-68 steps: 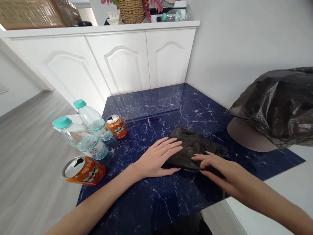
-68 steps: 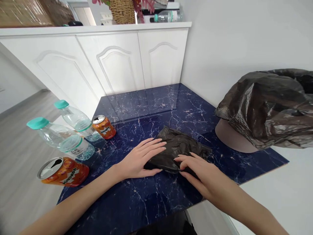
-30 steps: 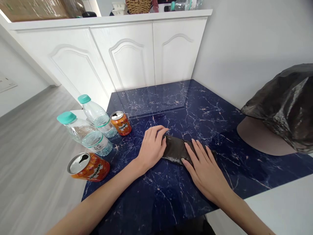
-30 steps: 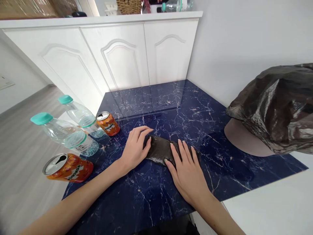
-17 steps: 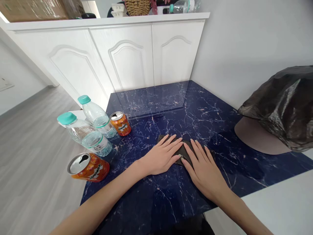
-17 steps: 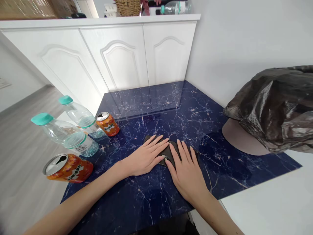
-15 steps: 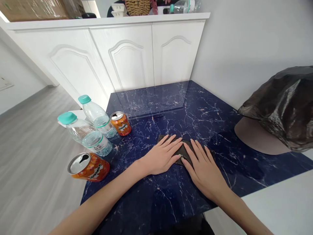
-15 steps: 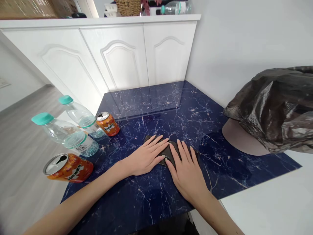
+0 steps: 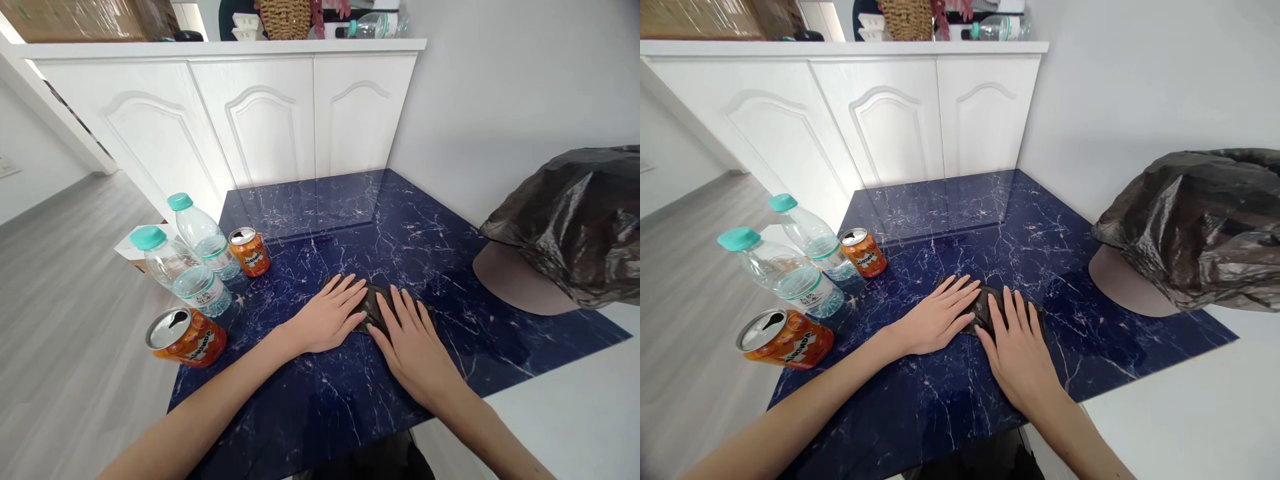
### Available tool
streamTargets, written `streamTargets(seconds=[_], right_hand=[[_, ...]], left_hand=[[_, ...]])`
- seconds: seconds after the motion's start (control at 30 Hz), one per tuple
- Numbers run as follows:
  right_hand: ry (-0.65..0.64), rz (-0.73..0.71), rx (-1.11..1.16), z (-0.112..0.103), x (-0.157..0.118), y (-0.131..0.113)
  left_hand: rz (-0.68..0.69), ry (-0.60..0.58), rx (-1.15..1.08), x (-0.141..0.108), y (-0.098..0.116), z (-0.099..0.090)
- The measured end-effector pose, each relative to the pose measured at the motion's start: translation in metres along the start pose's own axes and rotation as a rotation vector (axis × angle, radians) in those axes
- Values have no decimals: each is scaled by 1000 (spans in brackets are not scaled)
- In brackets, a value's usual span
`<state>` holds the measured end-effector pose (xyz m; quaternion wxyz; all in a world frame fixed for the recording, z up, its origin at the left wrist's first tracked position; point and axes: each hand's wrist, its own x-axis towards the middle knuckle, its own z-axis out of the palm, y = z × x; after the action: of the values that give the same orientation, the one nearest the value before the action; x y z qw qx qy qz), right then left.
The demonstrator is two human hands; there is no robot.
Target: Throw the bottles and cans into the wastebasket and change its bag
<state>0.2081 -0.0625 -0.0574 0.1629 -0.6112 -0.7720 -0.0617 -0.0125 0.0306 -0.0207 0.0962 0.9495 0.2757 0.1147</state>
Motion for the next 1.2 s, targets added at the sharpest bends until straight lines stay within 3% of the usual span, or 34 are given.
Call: streamTargets(seconds=[0.1, 0.23, 0.43, 0.8, 1.0, 1.2], right_hand=[[31, -35, 16, -13, -9, -24], [39, -75, 28, -16, -25, -53], [-29, -49, -19, -2, -21, -54], [-82, 48, -6, 22, 44, 16], [-154, 46, 77, 37, 98, 74], [-166, 17, 105, 27, 155, 143]], left_hand=[[-53, 127, -53, -2, -4, -6], [-230, 306, -166, -2, -9, -9], [-320, 394, -233, -3, -10, -6], [-355, 444, -261, -3, -12, -3], [-366, 450, -271, -4, -11, -4], [-380, 428, -281, -5, -11, -3]])
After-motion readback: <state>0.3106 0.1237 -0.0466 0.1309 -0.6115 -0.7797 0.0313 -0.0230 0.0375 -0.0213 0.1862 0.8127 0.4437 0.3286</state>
